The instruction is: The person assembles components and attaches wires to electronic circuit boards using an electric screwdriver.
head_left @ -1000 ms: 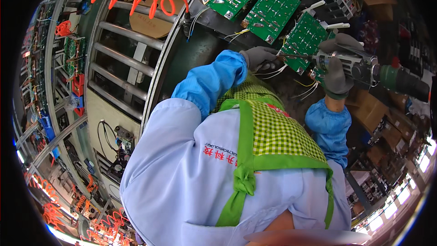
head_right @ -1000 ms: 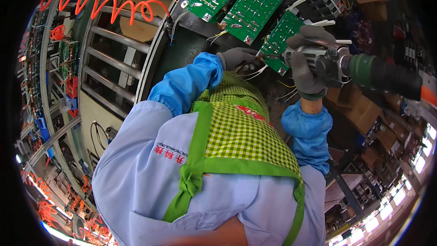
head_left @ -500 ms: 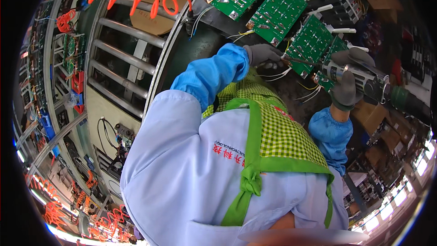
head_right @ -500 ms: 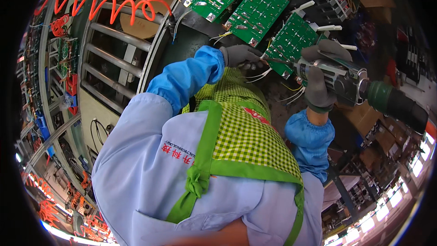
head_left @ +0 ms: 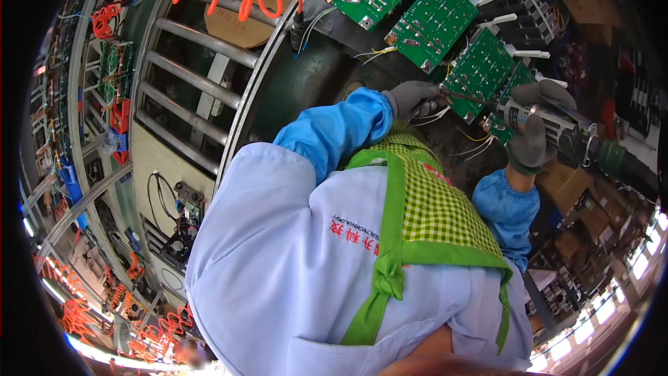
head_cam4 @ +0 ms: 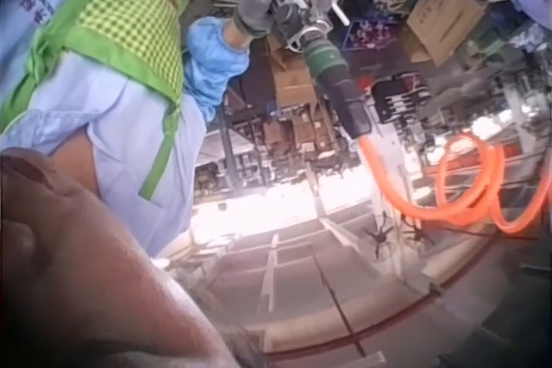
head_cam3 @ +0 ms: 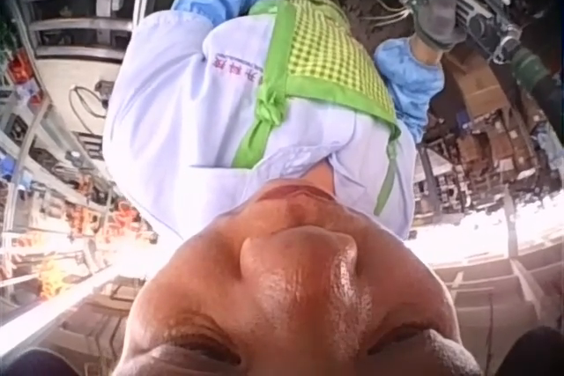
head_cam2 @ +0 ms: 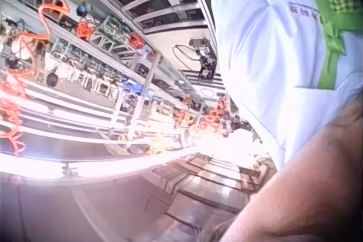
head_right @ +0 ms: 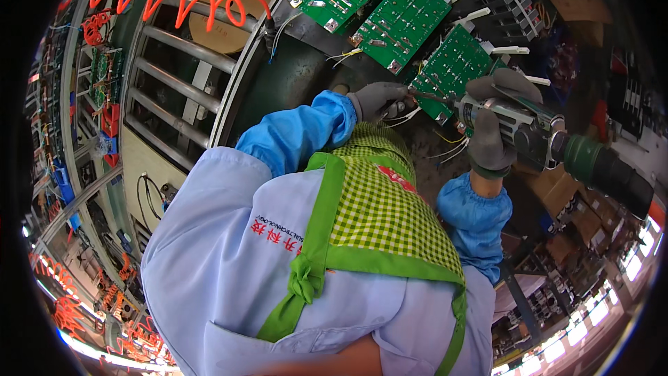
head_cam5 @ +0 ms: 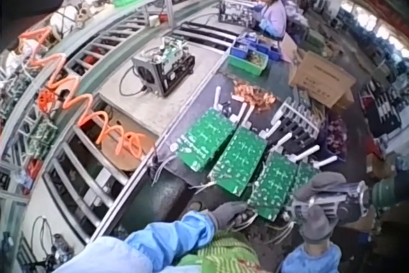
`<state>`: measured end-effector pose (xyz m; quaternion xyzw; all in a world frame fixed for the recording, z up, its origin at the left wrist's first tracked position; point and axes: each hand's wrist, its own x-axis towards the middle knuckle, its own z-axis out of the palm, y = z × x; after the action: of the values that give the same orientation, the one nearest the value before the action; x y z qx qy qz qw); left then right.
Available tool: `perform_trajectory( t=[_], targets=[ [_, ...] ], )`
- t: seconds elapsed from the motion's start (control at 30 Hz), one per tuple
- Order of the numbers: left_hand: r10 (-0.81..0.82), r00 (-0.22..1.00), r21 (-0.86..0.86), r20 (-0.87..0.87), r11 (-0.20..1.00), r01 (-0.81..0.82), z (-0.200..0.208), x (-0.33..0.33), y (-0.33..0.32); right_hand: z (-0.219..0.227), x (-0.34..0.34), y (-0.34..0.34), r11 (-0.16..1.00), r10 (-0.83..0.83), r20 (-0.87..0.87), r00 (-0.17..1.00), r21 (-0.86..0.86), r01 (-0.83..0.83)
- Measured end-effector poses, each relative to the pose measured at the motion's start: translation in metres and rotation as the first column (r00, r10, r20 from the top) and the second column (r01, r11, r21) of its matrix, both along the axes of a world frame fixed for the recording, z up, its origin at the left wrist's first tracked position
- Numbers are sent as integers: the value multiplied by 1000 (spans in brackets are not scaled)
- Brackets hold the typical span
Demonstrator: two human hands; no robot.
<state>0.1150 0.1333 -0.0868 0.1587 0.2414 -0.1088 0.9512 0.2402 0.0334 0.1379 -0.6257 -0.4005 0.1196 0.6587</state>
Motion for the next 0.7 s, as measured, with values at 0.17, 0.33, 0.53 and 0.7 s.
perform_trajectory(
  t=[0.17, 0.33, 0.53, 0.7],
  targets=[
    [61, 998, -75, -1, 995, -61, -5, -3, -7, 2, 2, 0, 999, -40, 30, 999, -4, 40],
    [-19, 1000, -77, 4, 997, 19, -7, -3, -4, -1, 7, 0, 1000, -4, 55, 998, 14, 3],
    [113, 994, -116, -13, 987, -114, 1, -3, -16, 0, 4, -1, 1000, 16, 55, 998, 1, -16],
    [122, 993, -69, 5, 990, -121, 6, -5, -14, 0, 4, -2, 1000, 8, 55, 998, 13, -9]
  ],
)
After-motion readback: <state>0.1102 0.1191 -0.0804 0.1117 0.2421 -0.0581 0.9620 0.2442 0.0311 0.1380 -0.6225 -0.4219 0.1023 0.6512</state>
